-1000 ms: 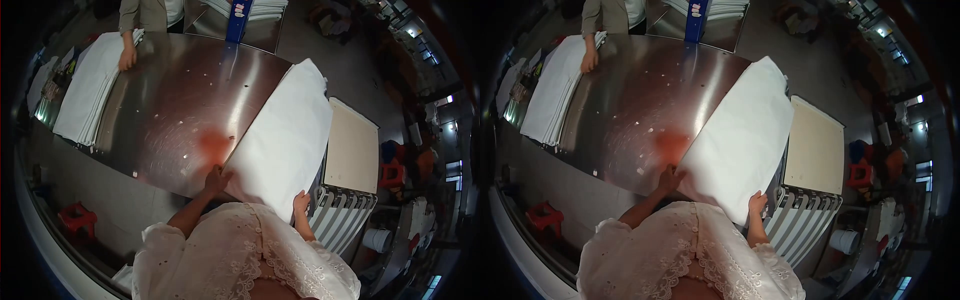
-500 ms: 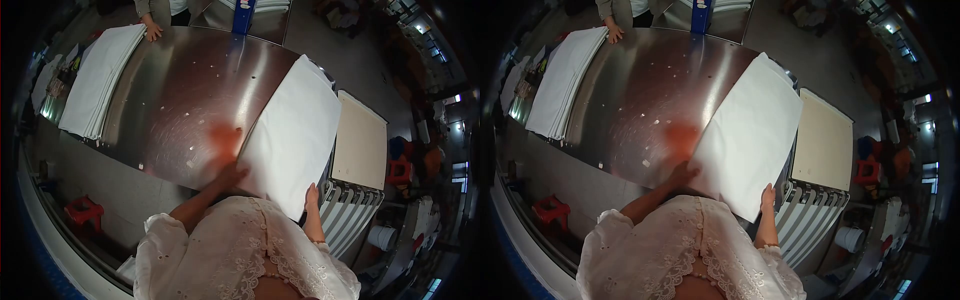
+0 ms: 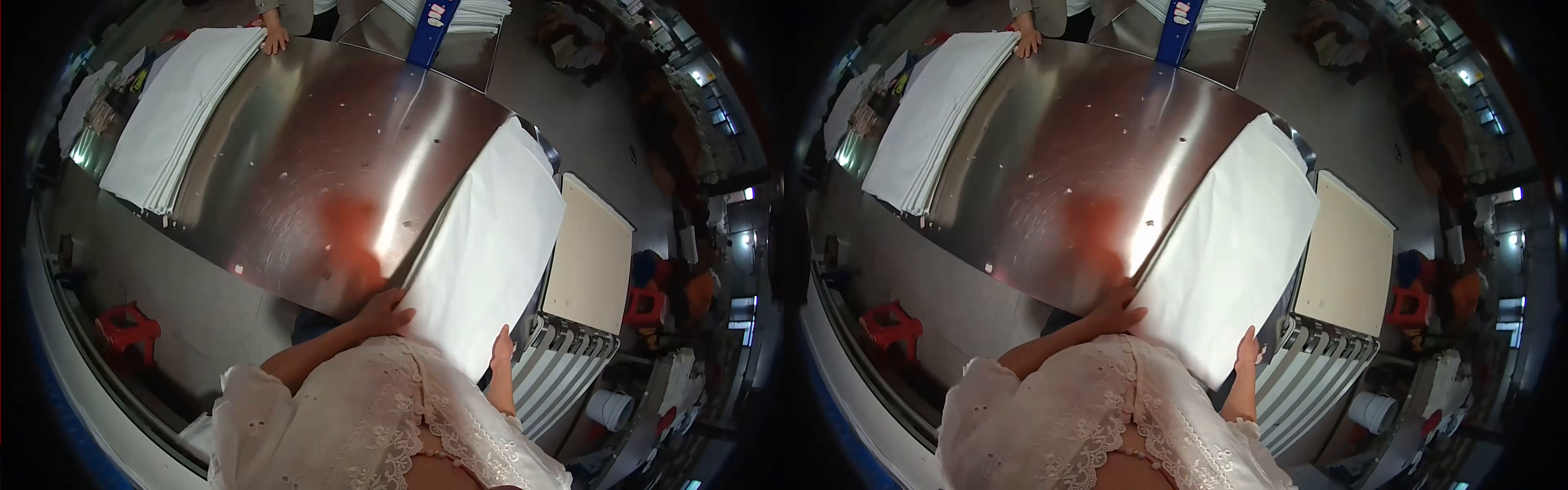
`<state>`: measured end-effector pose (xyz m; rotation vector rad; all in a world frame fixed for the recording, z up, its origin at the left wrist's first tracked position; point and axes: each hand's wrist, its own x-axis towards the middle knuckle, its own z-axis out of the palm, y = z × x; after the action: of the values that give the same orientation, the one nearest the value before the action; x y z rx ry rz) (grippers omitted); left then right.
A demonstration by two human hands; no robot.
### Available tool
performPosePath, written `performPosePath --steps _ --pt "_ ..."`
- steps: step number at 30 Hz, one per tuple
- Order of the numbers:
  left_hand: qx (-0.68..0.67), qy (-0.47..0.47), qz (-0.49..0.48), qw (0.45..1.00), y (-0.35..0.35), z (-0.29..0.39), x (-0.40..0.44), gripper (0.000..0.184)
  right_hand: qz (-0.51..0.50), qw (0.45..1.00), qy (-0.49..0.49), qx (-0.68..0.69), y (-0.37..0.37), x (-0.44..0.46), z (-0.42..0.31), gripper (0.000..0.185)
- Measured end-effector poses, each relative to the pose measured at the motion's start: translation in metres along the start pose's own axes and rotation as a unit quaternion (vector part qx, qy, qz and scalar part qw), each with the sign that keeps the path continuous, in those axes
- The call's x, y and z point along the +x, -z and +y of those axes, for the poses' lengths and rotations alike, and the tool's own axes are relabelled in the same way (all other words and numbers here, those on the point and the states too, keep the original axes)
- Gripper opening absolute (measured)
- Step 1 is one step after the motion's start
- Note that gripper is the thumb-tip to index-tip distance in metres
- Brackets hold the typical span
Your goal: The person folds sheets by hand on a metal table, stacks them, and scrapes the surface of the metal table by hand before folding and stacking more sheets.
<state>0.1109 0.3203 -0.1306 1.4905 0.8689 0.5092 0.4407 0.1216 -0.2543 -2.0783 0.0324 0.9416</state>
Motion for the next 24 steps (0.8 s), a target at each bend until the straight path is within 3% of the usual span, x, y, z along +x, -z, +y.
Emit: performPosePath --steps 3,5,6,10,14,17,19,21,22,24 --pt "-0.026 0.086 -0.052 0.995 0.036 -0.021 -0.019 0.024 0.092 0.984 0.047 -0.143 -0.028 -0.023 0.024 0.074" --pt "-0.018 0.087 -0.064 0.994 0.066 -0.027 -0.029 0.022 0.116 0.978 0.069 -0.162 -0.049 -0.039 0.035 0.076" --pt "-0.076 0.14 -0.07 0.985 0.084 -0.024 -0.035 0.022 0.125 0.974 0.08 -0.17 -0.063 -0.046 0.039 0.076" --pt "-0.073 0.056 -0.072 0.993 0.162 -0.06 -0.056 0.024 0.158 0.964 0.107 -0.186 -0.134 -0.094 0.044 0.075" --pt "-0.087 0.049 -0.067 0.993 0.239 -0.107 -0.088 0.028 0.189 0.936 0.155 -0.252 -0.202 -0.139 0.038 0.074" --pt "-0.032 0.093 -0.016 0.995 0.285 -0.125 -0.102 0.029 0.126 0.941 0.143 -0.28 -0.237 -0.148 0.028 0.076" --pt "-0.063 0.133 0.081 0.986 0.295 -0.154 -0.1 0.036 0.087 0.949 0.12 -0.278 -0.253 -0.151 0.02 0.077" --pt "-0.032 0.168 0.158 0.973 0.304 -0.12 -0.086 0.04 0.062 0.958 0.102 -0.26 -0.271 -0.155 0.007 0.078" --pt "-0.021 0.121 0.145 0.982 0.305 -0.153 -0.075 0.045 0.056 0.963 0.094 -0.246 -0.277 -0.159 0.0 0.078" --pt "-0.04 0.085 0.14 0.986 0.302 -0.151 -0.063 0.04 0.065 0.969 0.092 -0.22 -0.289 -0.153 -0.01 0.078"
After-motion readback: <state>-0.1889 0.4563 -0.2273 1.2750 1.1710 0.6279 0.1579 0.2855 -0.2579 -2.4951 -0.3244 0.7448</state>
